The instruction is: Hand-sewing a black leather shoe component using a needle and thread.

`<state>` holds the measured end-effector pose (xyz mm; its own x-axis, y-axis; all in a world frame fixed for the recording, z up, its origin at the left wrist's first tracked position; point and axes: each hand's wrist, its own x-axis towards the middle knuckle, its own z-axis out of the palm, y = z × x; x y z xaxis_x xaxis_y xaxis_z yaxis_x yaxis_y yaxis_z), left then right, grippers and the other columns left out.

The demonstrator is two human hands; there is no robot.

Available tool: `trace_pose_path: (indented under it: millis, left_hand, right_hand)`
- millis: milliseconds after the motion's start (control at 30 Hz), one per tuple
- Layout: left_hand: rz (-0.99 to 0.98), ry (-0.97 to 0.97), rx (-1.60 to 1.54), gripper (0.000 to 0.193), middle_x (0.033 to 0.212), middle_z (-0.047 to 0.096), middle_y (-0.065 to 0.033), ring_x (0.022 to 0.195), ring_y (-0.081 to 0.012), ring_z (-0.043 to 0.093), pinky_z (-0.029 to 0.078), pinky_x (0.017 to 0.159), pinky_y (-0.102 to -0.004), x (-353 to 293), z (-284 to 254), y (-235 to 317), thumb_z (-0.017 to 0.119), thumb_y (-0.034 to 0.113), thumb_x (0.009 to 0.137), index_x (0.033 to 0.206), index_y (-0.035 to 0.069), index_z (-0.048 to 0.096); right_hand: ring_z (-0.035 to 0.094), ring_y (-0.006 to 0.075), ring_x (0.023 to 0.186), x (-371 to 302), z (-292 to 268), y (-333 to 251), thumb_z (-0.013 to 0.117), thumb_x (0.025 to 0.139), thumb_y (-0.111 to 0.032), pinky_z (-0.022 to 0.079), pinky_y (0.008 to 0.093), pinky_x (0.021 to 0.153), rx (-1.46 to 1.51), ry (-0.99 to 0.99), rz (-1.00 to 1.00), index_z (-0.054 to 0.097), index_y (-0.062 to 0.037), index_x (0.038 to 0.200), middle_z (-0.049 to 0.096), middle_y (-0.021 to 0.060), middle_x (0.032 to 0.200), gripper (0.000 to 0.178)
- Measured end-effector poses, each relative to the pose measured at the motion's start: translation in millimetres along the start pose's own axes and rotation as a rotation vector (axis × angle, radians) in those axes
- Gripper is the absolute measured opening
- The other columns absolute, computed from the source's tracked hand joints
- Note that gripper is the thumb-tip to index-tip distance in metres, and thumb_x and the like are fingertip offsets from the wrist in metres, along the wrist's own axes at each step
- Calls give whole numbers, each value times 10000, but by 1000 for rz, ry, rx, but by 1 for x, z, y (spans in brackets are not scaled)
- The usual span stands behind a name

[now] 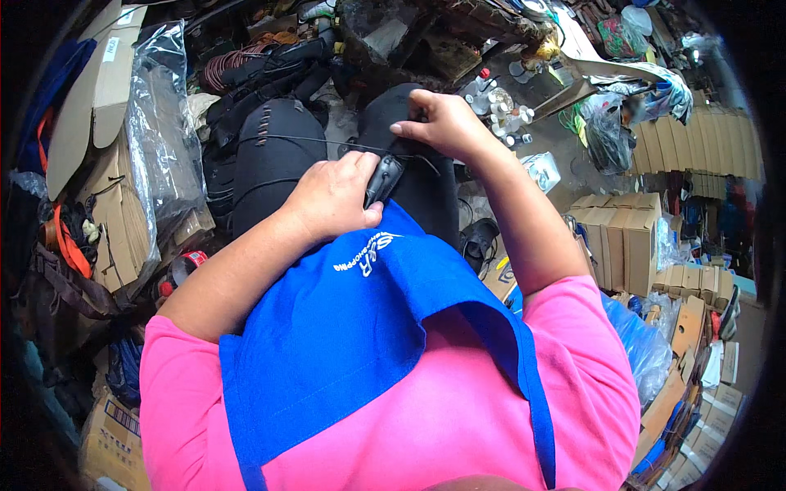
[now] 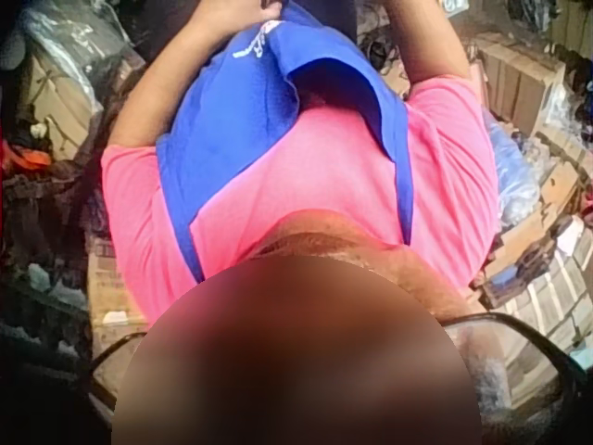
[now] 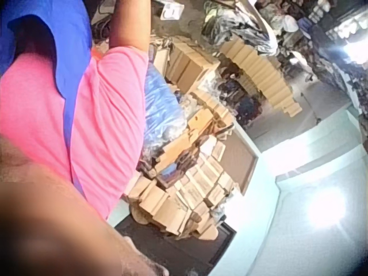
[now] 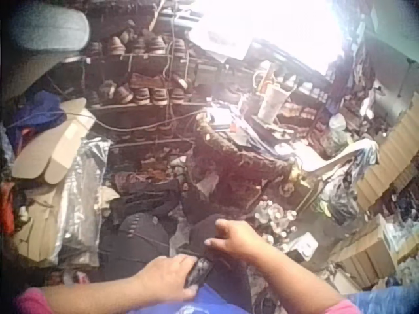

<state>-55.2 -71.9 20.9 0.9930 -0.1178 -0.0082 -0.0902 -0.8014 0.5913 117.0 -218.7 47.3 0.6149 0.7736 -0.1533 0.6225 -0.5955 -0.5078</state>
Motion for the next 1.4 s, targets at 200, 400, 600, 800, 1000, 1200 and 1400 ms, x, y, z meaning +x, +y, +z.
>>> trace_pose_path:
  millis: [200, 400, 600, 800, 1000, 1200, 1400]
  left_hand:
    - [26, -61, -45, 604, 1024, 620, -227, 929, -381, 617, 499, 824, -447, 1, -9, 10, 712, 303, 699, 1186, 16, 499]
    - [80, -54, -35, 606, 1034, 629, -217, 946, -365, 623, 493, 835, -441, 8, -16, -2, 716, 390, 710, 1150, 8, 552]
    - [-3, -114, -53, 451, 988, 633, -196, 921, -365, 624, 495, 824, -427, 19, -26, 0, 692, 318, 753, 1068, 10, 600]
    - [137, 267, -289, 384, 1245, 524, -159, 1189, -315, 501, 405, 1007, -383, 71, -3, -29, 682, 154, 765, 1123, 54, 585]
    - [175, 199, -397, 466, 1285, 468, -152, 1239, -319, 447, 372, 1038, -387, 87, 32, -40, 701, 164, 759, 1185, 97, 525]
    - [161, 189, -439, 450, 1282, 471, -162, 1243, -330, 438, 380, 1036, -390, 90, 29, -41, 719, 197, 757, 1159, 105, 540]
    - [184, 0, -444, 460, 1340, 437, -152, 1280, -288, 413, 333, 1076, -379, 96, 11, -56, 708, 160, 786, 1220, 89, 572]
  right_hand:
    - [419, 58, 686, -16, 26, 33, 800, 757, -232, 402, 237, 606, 439, 91, 93, 516, -41, 817, 474, -29, 706, 347]
    - [446, 68, 718, -9, 25, 23, 813, 741, -232, 427, 252, 639, 348, 138, 55, 533, -39, 861, 515, -26, 736, 361]
    - [514, 105, 705, -17, 22, 14, 813, 731, -232, 461, 275, 665, 274, 212, -14, 567, -31, 901, 582, 29, 739, 360]
    - [622, 312, 770, -37, 3, -9, 691, 796, -363, 490, 420, 699, -50, 48, -155, 654, -39, 858, 630, 127, 772, 332]
    - [605, 362, 722, -43, 8, -3, 616, 820, -235, 479, 449, 662, -64, -125, -237, 629, -18, 807, 597, 171, 739, 218]
    - [533, 336, 639, -63, 5, -1, 603, 829, -181, 420, 424, 597, 54, -117, -279, 489, 18, 694, 509, 178, 661, 266]
    - [568, 231, 665, -82, -21, -13, 669, 837, -168, 445, 350, 599, 292, 43, -77, 638, -17, 801, 557, 106, 703, 158]
